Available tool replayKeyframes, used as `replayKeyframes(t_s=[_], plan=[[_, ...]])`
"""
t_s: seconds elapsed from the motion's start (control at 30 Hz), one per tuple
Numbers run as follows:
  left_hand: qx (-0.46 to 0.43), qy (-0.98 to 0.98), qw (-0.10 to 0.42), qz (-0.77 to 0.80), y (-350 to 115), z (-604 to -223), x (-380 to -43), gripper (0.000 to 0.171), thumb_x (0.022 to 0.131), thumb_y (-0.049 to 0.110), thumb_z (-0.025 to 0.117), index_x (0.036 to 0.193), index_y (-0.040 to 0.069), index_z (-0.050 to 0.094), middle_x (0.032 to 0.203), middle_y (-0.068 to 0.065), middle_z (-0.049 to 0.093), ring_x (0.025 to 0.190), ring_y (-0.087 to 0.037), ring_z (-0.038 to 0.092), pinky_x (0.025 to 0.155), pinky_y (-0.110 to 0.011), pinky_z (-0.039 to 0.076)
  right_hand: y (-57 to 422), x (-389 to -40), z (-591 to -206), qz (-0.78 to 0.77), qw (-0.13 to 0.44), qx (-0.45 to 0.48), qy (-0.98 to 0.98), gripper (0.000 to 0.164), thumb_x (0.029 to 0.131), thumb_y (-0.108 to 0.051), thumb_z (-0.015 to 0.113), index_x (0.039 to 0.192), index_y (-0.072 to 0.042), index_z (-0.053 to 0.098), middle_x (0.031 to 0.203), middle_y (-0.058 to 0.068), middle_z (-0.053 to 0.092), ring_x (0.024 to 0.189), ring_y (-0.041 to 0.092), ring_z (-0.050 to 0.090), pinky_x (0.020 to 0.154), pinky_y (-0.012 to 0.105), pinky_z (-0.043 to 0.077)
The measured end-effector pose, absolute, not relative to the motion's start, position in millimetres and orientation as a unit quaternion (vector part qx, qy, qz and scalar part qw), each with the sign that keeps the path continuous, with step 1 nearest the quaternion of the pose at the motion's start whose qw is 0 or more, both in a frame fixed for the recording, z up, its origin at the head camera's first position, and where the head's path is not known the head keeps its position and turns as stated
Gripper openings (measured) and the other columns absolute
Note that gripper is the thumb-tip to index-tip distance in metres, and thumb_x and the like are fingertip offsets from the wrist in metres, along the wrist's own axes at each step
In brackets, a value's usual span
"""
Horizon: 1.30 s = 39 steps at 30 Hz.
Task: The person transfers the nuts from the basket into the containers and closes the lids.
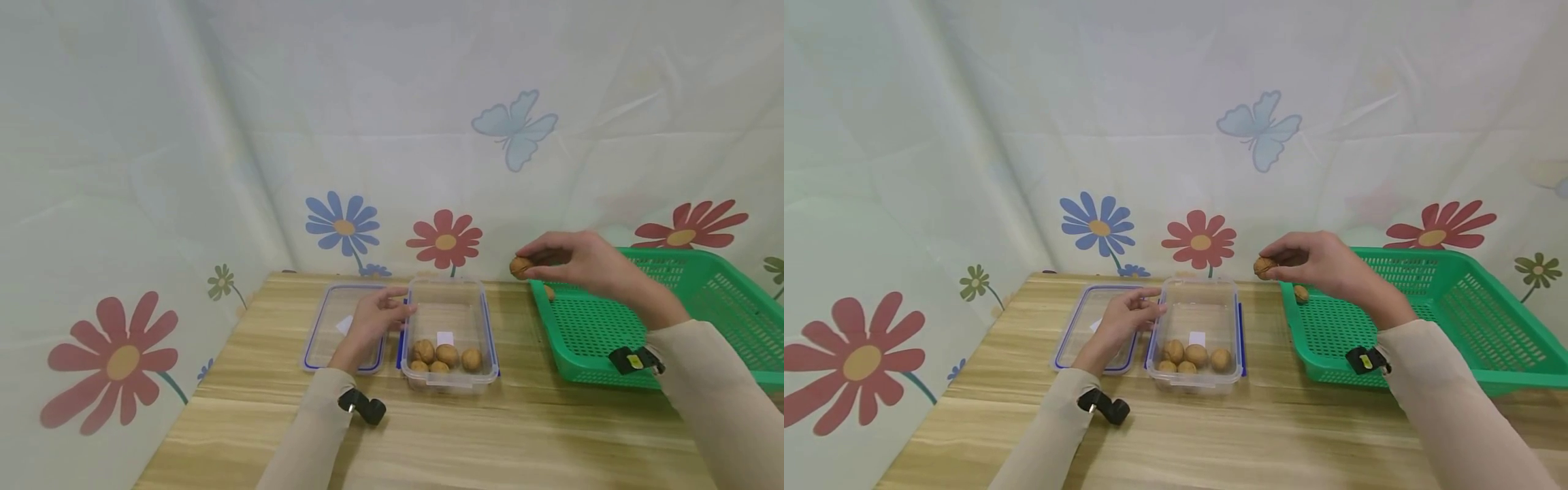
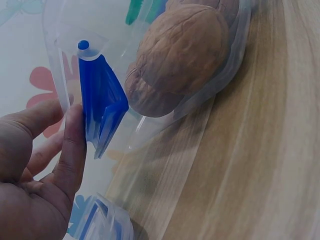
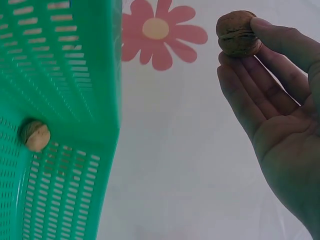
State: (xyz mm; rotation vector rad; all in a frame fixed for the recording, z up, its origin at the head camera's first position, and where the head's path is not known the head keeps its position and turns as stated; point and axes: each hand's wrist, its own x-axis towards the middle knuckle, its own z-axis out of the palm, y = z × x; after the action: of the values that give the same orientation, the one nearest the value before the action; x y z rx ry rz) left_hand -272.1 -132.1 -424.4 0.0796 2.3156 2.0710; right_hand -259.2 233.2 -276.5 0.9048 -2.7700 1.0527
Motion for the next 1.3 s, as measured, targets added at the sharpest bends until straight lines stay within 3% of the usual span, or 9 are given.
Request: replayKeyframes(t_s=[0.3, 0.5, 1.03, 1.3], plan=[[0.026, 0.747, 0.018, 0.665, -130.5, -422.9, -271.0, 0.048, 0.097, 0.015, 0.081, 0.142, 0.007, 0.066, 0.111, -0.015, 0.073, 0.099, -0.033, 0.073, 0.082, -0.034, 0.065, 213.1, -246.5, -282.8, 0.377, 0.019, 0.297, -0.877, 0.033, 0.097, -0.016, 0.081, 0.128, -0.010, 0.075, 0.116, 0.004, 0.076, 0.101, 0.018, 0.074, 0.077, 0.028, 0.062], [0.025, 0.747, 0.022, 0.664, -131.3, -423.3, -270.4, 0.049, 0.097, 0.017, 0.081, 0.142, 0.007, 0.065, 0.111, -0.015, 0.073, 0.099, -0.034, 0.073, 0.082, -0.034, 0.065, 200.6, -242.0, -292.3, 0.411, 0.016, 0.317, -0.855, 0.032, 0.096, -0.011, 0.081, 0.127, -0.007, 0.075, 0.115, 0.004, 0.075, 0.101, 0.019, 0.074, 0.085, 0.025, 0.061], [0.032, 0.745, 0.023, 0.666, -132.8, -423.6, -269.6, 0.050, 0.097, 0.018, 0.081, 0.143, 0.007, 0.065, 0.113, -0.017, 0.072, 0.105, -0.041, 0.072, 0.083, -0.034, 0.065, 174.2, -226.0, -318.8, 0.437, -0.015, 0.323, -0.839, 0.033, 0.095, -0.015, 0.082, 0.126, -0.007, 0.075, 0.115, 0.003, 0.075, 0.104, 0.020, 0.073, 0.088, 0.027, 0.061], [0.029, 0.747, 0.024, 0.664, -132.5, -424.6, -270.7, 0.050, 0.097, 0.019, 0.081, 0.143, 0.009, 0.065, 0.114, -0.015, 0.072, 0.105, -0.038, 0.072, 0.084, -0.035, 0.064, 167.5, -224.8, -330.8, 0.439, -0.057, 0.332, -0.833, 0.031, 0.096, -0.016, 0.082, 0.125, -0.006, 0.075, 0.114, 0.002, 0.076, 0.102, 0.019, 0.073, 0.087, 0.029, 0.061]])
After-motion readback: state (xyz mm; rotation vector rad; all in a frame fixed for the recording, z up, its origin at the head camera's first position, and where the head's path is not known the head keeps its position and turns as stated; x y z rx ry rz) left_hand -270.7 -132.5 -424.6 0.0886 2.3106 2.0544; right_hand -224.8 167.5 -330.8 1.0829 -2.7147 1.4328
